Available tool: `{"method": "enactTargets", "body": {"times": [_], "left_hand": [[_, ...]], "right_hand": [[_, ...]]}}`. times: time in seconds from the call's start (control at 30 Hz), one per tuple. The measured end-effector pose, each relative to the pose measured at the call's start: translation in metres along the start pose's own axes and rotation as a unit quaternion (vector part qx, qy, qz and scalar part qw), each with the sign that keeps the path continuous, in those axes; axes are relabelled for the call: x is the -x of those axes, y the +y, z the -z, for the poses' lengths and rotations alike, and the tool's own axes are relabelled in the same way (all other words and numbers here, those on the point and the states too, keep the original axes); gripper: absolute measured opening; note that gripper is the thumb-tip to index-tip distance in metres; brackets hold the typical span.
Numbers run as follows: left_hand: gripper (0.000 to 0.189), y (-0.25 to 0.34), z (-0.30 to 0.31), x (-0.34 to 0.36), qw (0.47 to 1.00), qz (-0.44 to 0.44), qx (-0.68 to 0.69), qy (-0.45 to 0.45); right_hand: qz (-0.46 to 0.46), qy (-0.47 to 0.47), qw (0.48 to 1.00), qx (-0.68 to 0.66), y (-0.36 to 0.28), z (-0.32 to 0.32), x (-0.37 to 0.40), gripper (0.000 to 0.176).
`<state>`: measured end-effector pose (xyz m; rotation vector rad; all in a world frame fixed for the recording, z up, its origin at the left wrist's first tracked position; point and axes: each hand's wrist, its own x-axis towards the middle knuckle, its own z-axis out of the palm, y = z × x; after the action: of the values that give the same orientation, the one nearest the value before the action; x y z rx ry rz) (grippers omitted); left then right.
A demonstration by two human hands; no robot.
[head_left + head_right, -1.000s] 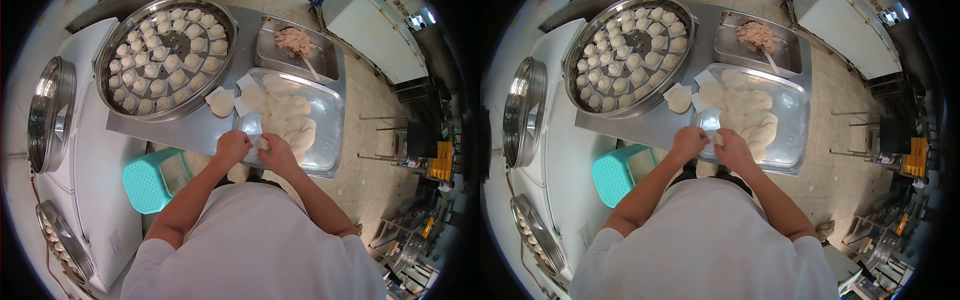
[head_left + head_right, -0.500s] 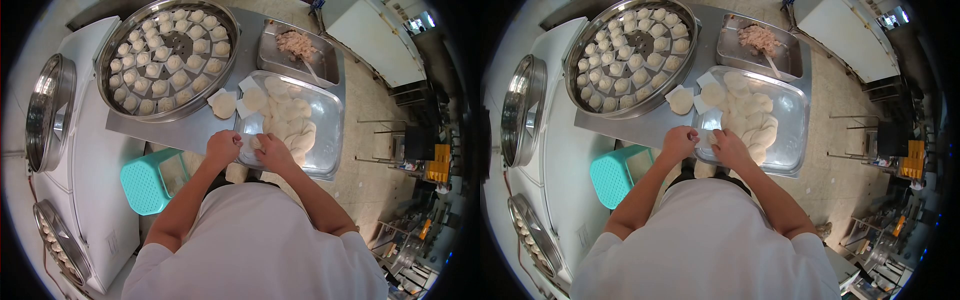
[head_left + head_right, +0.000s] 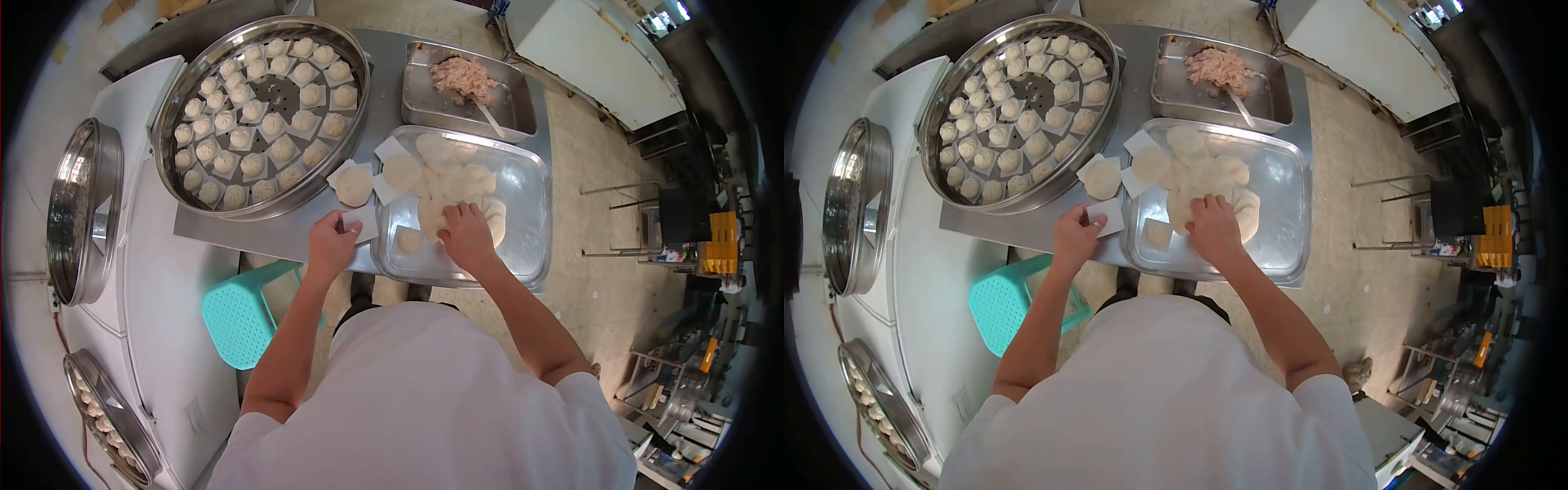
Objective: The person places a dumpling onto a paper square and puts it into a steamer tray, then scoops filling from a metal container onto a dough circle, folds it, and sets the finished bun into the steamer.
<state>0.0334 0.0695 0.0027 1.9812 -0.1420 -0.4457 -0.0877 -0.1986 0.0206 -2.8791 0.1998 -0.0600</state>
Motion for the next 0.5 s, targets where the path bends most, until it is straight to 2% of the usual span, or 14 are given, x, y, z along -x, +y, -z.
{"method": "enactTargets", "body": {"times": [0.07,0.2,0.3,0.37,0.4,0.47,0.5], "left_hand": [[0.029,0.009,-0.011,-0.004,1.0,-0.006,0.018,-0.009],[0.029,0.05,-0.042,-0.026,0.979,-0.146,-0.142,-0.015],[0.033,0.063,-0.059,-0.055,0.925,-0.229,-0.299,-0.051],[0.036,0.063,-0.068,-0.073,0.881,-0.271,-0.376,-0.092],[0.037,0.061,-0.07,-0.077,0.87,-0.29,-0.391,-0.078],[0.037,0.057,-0.072,-0.082,0.844,-0.326,-0.423,-0.053],[0.038,0.058,-0.069,-0.082,0.848,-0.318,-0.421,-0.046]], "right_hand": [[0.021,0.011,1.0,0.008,0.001,0.003,0.0,0.03],[0.03,0.034,0.998,-0.037,0.007,0.007,0.002,0.021],[-0.035,0.042,0.99,-0.129,0.0,0.034,-0.011,0.027],[-0.113,-0.017,0.969,-0.221,-0.012,0.065,-0.03,0.028],[-0.152,-0.047,0.951,-0.267,-0.016,0.072,-0.04,0.029],[-0.138,-0.055,0.94,-0.307,-0.018,0.07,-0.063,0.032],[-0.132,-0.06,0.934,-0.327,-0.019,0.068,-0.072,0.033]]}}
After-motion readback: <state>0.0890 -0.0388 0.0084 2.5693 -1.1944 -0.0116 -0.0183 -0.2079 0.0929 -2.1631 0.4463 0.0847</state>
